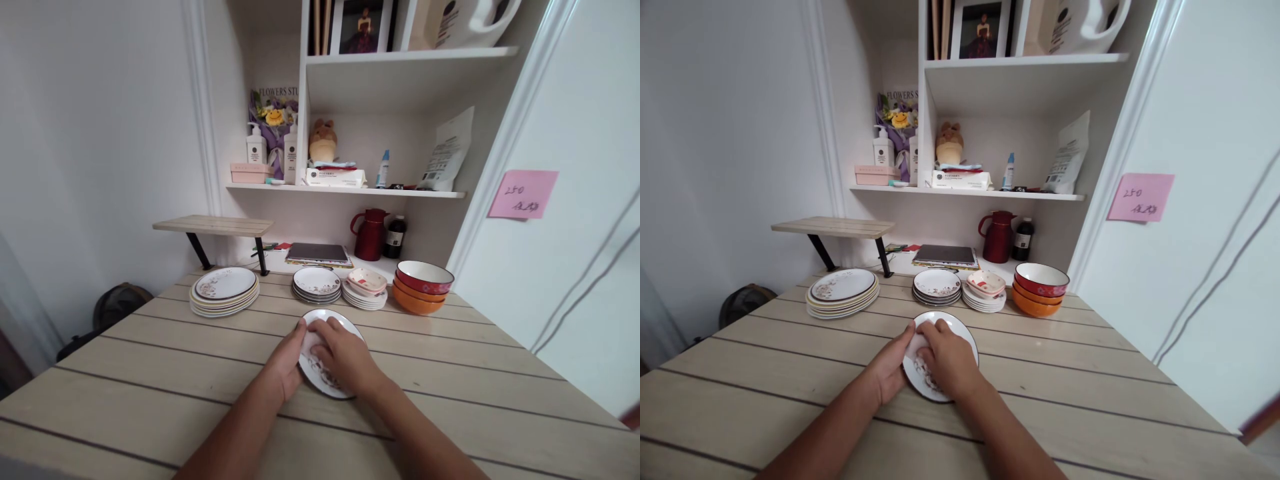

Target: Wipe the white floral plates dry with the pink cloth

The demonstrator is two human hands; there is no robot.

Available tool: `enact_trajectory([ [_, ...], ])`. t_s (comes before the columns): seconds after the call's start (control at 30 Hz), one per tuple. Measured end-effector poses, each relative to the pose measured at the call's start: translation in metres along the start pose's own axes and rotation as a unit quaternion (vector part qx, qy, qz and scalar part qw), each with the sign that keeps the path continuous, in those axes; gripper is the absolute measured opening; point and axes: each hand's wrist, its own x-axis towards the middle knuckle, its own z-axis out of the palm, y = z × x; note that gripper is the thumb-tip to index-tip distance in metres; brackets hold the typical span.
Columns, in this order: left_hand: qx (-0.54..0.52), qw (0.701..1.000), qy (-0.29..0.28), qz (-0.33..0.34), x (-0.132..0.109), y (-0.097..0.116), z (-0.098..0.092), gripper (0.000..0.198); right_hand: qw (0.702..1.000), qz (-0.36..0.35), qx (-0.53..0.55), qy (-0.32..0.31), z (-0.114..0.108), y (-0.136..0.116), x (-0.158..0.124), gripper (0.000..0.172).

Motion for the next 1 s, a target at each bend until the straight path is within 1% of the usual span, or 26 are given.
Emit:
enact_trajectory([
  [0.07,0.000,1.000,0.010,-0.003,0.001,0.000,0.000,0.048,0.999,0.034,-0.029,0.016,-0.001,0.004,0.006,0.032],
  [0.13,0.004,1.000,0.020,-0.008,0.001,0.000,0.000,0.048,0.995,0.076,-0.054,0.015,-0.005,0.012,0.010,0.031],
  [0.2,0.012,1.000,0.022,-0.017,0.000,0.000,0.000,0.049,0.991,0.111,-0.070,-0.003,-0.012,0.023,0.009,0.029],
  [0.27,0.018,0.999,0.015,-0.028,-0.001,0.000,0.000,0.051,0.989,0.125,-0.077,-0.025,-0.020,0.033,0.003,0.027],
  [0.33,0.025,0.999,0.013,-0.034,-0.003,0.000,0.000,0.053,0.990,0.108,-0.078,-0.049,-0.028,0.039,-0.006,0.026],
  [0.4,0.036,0.999,0.018,-0.032,-0.004,0.001,0.000,0.054,0.991,0.068,-0.070,-0.086,-0.034,0.040,-0.015,0.025],
  [0.47,0.047,0.998,0.022,-0.029,-0.005,0.001,0.001,0.055,0.990,0.024,-0.053,-0.125,-0.037,0.034,-0.022,0.024],
  [0.53,0.055,0.998,0.021,-0.023,-0.006,0.002,0.001,0.056,0.989,-0.014,-0.030,-0.144,-0.037,0.023,-0.025,0.025],
  [0.6,0.061,0.998,0.020,-0.009,-0.006,0.002,0.002,0.056,0.990,-0.047,0.002,-0.134,-0.033,0.013,-0.025,0.026],
  [0.7,0.062,0.998,0.026,0.004,-0.007,0.002,0.002,0.054,0.993,-0.072,0.043,-0.087,-0.021,0.001,-0.018,0.033],
  [0.77,0.059,0.998,0.031,-0.005,-0.005,0.002,0.002,0.052,0.996,-0.055,0.041,-0.052,-0.013,-0.001,-0.011,0.036],
  [0.87,0.056,0.998,0.033,-0.008,-0.002,0.000,0.001,0.051,1.000,-0.010,0.015,-0.016,-0.008,0.004,-0.001,0.032],
  [1.0,0.058,0.998,0.024,-0.012,0.000,-0.001,-0.001,0.055,0.998,0.065,-0.018,-0.010,-0.014,0.022,0.002,0.029],
])
